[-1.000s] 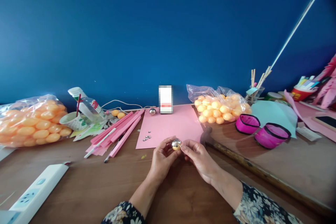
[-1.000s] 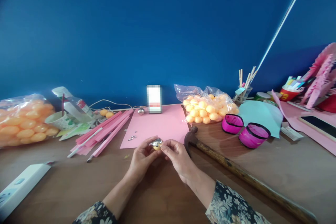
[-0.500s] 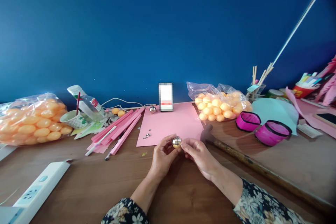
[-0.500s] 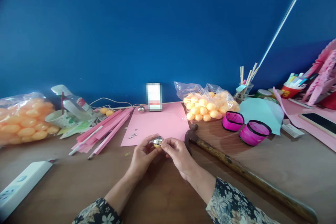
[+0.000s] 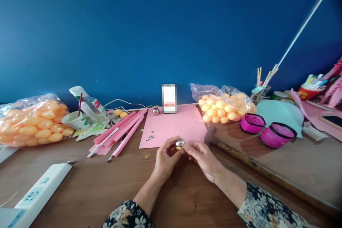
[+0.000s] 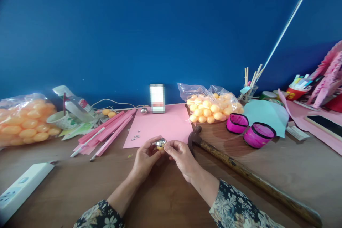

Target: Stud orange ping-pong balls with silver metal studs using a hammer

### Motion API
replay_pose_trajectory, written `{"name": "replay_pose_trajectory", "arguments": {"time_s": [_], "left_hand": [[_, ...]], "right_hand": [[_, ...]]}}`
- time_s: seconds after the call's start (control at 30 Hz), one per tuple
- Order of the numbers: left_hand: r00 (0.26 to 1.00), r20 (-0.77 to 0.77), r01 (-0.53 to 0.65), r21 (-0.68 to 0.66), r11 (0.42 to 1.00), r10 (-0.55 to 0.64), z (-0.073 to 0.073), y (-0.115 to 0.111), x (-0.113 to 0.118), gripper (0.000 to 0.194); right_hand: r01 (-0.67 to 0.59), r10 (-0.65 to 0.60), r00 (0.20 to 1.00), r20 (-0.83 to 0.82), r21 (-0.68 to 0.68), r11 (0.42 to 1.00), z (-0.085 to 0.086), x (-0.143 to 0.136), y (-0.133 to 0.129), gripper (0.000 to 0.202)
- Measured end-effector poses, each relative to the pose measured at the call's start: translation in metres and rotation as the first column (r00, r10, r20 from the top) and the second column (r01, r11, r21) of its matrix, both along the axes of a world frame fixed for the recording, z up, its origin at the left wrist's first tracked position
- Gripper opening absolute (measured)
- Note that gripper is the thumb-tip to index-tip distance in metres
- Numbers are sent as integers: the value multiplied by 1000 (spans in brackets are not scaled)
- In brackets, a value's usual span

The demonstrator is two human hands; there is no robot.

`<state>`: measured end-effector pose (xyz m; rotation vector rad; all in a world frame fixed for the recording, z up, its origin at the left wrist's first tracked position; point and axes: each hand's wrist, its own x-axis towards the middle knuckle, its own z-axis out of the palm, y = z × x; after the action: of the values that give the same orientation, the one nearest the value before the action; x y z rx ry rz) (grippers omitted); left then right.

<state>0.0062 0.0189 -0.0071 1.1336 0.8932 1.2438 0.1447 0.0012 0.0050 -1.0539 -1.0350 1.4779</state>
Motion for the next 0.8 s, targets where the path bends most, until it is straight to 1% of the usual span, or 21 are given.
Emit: {"name": "replay_pose_trajectory", "arguments": {"time_s": [0.23,0.43,0.8], "left_hand": [[1000,-2,-7,14,1000,7,-2,0,0,42],[1000,-6,6,11,1000,-6,-2,1,-1,43],[1000,-1,4,-1,1000,-4,-3,0,-1,44]], "right_hand": [[7,-7,1000,13,-16,1000,0,0,0,27],[-5,5,1000,6,-12,1000,0,0,0,24],[-12,12,1000,24,-12,1000,0,1,0,26]]}}
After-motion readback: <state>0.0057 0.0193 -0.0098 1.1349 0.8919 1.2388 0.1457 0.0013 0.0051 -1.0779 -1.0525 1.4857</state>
